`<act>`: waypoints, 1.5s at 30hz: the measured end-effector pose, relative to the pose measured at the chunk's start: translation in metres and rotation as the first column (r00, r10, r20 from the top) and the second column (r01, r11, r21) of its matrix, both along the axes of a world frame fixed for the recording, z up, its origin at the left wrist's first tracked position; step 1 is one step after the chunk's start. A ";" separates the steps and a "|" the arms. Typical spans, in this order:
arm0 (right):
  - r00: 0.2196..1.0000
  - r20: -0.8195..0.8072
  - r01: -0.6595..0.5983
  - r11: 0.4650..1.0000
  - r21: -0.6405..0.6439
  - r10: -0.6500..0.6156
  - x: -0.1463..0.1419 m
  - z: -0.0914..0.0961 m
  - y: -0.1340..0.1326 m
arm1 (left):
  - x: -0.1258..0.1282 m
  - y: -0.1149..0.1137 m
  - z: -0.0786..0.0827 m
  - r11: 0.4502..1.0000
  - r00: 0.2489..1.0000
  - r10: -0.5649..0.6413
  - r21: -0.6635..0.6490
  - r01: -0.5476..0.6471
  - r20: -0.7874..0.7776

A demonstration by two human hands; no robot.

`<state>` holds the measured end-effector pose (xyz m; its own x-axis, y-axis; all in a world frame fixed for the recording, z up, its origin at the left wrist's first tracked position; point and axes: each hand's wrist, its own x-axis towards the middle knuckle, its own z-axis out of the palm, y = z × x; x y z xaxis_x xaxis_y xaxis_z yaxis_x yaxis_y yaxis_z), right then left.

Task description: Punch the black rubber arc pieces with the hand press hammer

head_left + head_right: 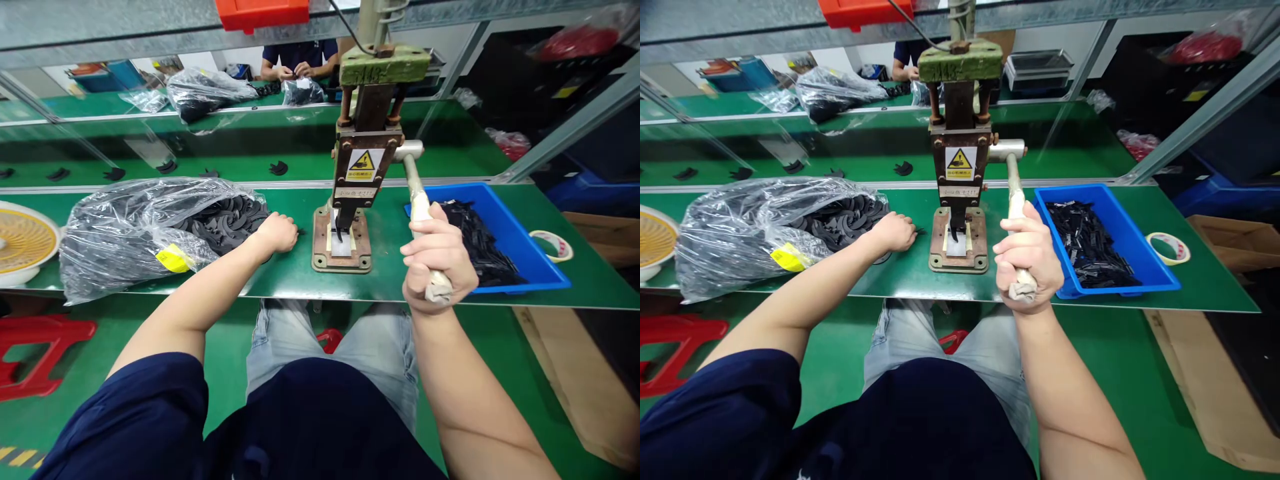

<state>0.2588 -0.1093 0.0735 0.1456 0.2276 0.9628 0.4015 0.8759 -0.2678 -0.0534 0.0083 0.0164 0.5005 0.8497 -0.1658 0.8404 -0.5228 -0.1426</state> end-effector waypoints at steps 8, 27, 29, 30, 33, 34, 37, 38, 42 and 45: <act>1.000 0.028 -0.001 1.000 0.007 0.001 0.001 0.001 -0.001 | -0.016 0.004 0.007 0.999 0.986 0.038 -0.037 -0.032 0.163; 0.998 0.056 0.007 0.999 -0.036 -0.005 0.001 0.003 -0.008 | 0.015 0.005 -0.021 0.845 0.240 0.536 -0.514 -0.149 0.810; 0.999 0.043 0.009 0.999 -0.036 -0.008 0.000 0.003 -0.008 | 0.023 0.001 -0.016 0.816 0.245 0.570 -0.574 -0.059 0.785; 0.999 0.034 0.012 0.999 -0.038 -0.010 0.000 0.003 -0.008 | 0.028 -0.002 -0.014 0.807 0.261 0.577 -0.590 -0.033 0.774; 1.000 0.023 0.014 0.999 -0.037 -0.014 -0.001 0.003 -0.007 | 0.045 -0.009 -0.007 0.792 0.308 0.581 -0.610 -0.002 0.753; 1.000 0.023 0.014 0.999 -0.036 -0.013 -0.001 0.003 -0.007 | 0.050 -0.011 -0.006 0.788 0.316 0.583 -0.615 0.001 0.748; 0.999 0.032 0.023 0.999 -0.043 -0.022 -0.001 0.003 -0.007 | 0.060 -0.010 -0.004 0.778 0.313 0.597 -0.628 -0.003 0.739; 0.999 0.036 0.028 0.999 -0.046 -0.027 -0.001 0.003 -0.007 | 0.061 -0.009 -0.004 0.778 0.303 0.599 -0.628 -0.002 0.741; 0.999 0.032 0.045 0.997 -0.066 -0.043 -0.001 0.003 -0.009 | 0.060 -0.005 -0.005 0.757 0.245 0.623 -0.652 0.052 0.743; 0.998 0.029 0.052 0.995 -0.082 -0.049 -0.002 0.003 -0.010 | 0.060 -0.004 -0.006 0.730 0.202 0.652 -0.677 0.095 0.731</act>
<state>0.2572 -0.1191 0.0769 0.1328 0.2995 0.9448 0.4527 0.8297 -0.3266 0.0067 0.0042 0.0101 0.3430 0.9123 -0.2238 0.2594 0.1370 0.9560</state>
